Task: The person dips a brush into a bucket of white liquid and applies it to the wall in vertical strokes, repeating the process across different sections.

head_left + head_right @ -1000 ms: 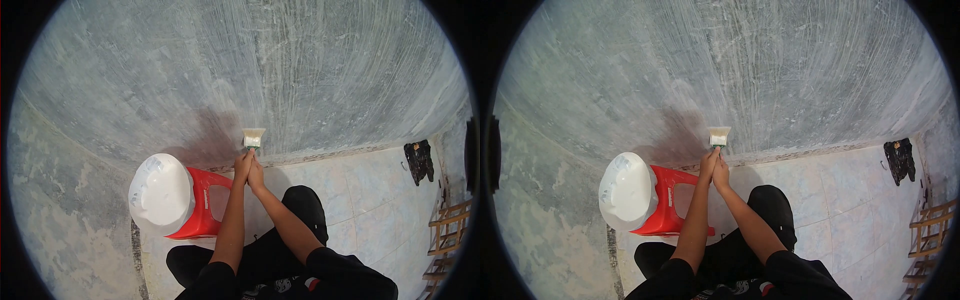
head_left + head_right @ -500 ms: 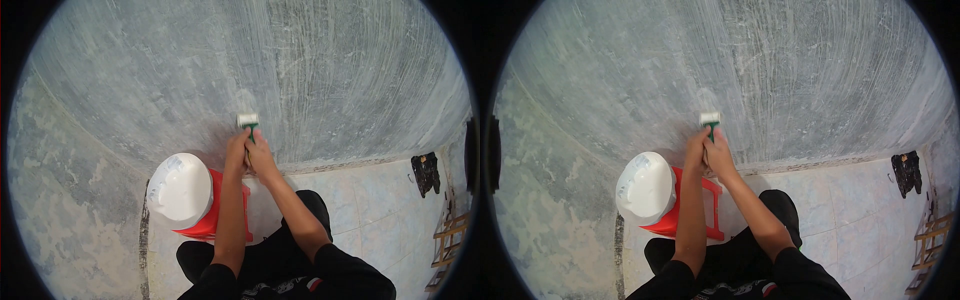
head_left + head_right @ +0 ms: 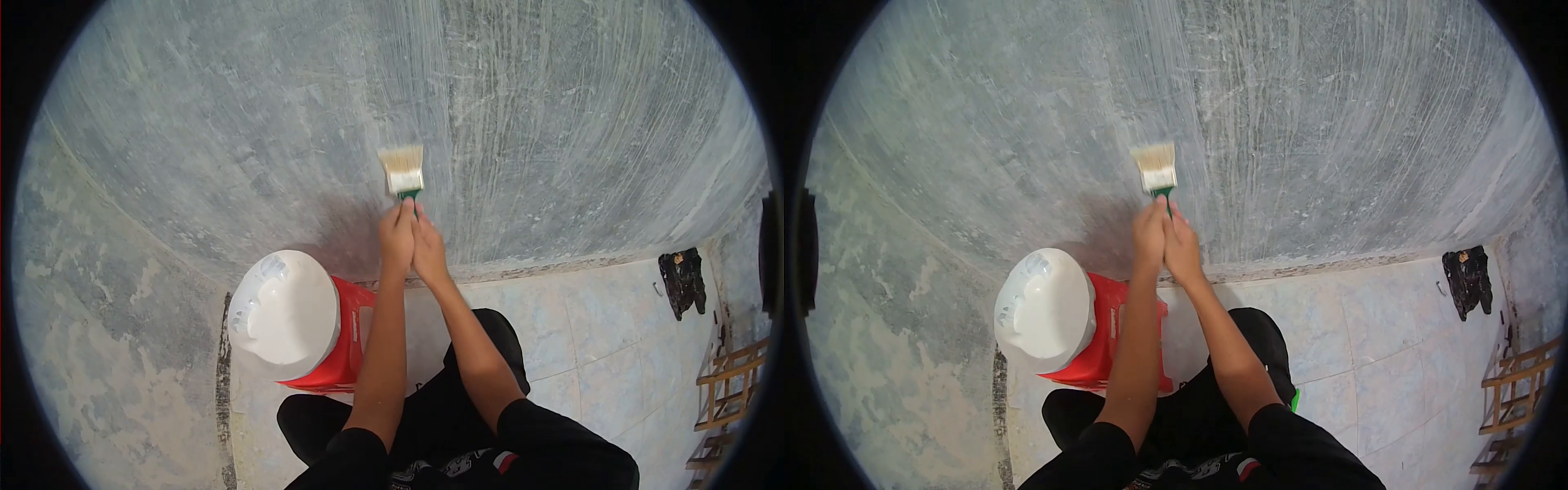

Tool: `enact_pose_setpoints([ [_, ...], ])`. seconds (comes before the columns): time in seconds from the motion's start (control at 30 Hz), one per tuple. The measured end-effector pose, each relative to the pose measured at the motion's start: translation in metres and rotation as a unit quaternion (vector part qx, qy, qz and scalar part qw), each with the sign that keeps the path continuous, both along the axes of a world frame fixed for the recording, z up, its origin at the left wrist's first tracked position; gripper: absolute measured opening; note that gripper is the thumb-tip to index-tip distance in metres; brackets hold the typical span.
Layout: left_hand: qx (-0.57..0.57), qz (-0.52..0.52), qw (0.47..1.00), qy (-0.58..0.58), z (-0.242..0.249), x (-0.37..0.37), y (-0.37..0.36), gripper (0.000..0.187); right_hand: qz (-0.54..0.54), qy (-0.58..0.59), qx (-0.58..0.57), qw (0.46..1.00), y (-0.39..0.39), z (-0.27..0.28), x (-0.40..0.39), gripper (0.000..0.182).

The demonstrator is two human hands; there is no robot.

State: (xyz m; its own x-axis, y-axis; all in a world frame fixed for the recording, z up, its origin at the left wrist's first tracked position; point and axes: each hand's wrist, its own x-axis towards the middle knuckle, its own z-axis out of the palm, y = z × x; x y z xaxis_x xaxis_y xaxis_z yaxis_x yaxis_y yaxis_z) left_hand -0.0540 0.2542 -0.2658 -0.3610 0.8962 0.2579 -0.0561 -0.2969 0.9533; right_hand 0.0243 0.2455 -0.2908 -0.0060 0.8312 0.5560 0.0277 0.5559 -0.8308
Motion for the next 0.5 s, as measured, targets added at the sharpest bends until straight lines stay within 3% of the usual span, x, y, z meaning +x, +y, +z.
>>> enact_pose_setpoints([
  [0.03,0.003,-0.004,1.0,0.0,-0.011,0.007,-0.001,0.031,0.01,-0.003,-0.06,0.998,0.001,-0.02,0.002,0.043],
  [0.1,-0.087,-0.005,0.99,-0.112,-0.036,0.023,-0.017,0.038,0.024,-0.003,-0.112,0.993,0.0,-0.067,0.005,0.044],
  [0.17,-0.114,-0.003,0.989,-0.095,-0.09,0.023,-0.02,0.036,0.04,-0.006,-0.167,0.985,-0.013,-0.101,0.011,0.044],
  [0.23,-0.137,-0.003,0.988,-0.075,-0.146,0.018,-0.023,0.033,0.058,-0.038,-0.339,0.938,-0.032,-0.124,0.015,0.049],
  [0.27,-0.211,-0.005,0.974,-0.088,-0.171,0.012,-0.026,0.032,0.055,-0.038,-0.339,0.938,-0.04,-0.142,0.009,0.049],
  [0.3,-0.281,-0.006,0.954,-0.1,-0.187,0.01,-0.028,0.03,-0.018,-0.018,-0.371,0.928,-0.044,-0.162,-0.002,0.049],
  [0.33,-0.282,-0.008,0.954,-0.1,-0.2,0.012,-0.032,0.03,-0.091,0.003,-0.403,0.911,-0.045,-0.181,-0.008,0.05],
  [0.4,-0.329,0.009,0.925,-0.189,-0.211,0.013,-0.039,0.026,-0.036,-0.034,-0.445,0.894,-0.029,-0.224,-0.001,0.051],
  [0.43,-0.328,0.006,0.926,-0.186,-0.209,0.011,-0.039,0.026,0.02,-0.07,-0.483,0.872,-0.023,-0.232,0.003,0.053],
  [0.5,-0.345,-0.011,0.923,-0.17,-0.202,0.007,-0.032,0.022,0.058,-0.037,-0.508,0.859,-0.034,-0.152,0.017,0.054],
])
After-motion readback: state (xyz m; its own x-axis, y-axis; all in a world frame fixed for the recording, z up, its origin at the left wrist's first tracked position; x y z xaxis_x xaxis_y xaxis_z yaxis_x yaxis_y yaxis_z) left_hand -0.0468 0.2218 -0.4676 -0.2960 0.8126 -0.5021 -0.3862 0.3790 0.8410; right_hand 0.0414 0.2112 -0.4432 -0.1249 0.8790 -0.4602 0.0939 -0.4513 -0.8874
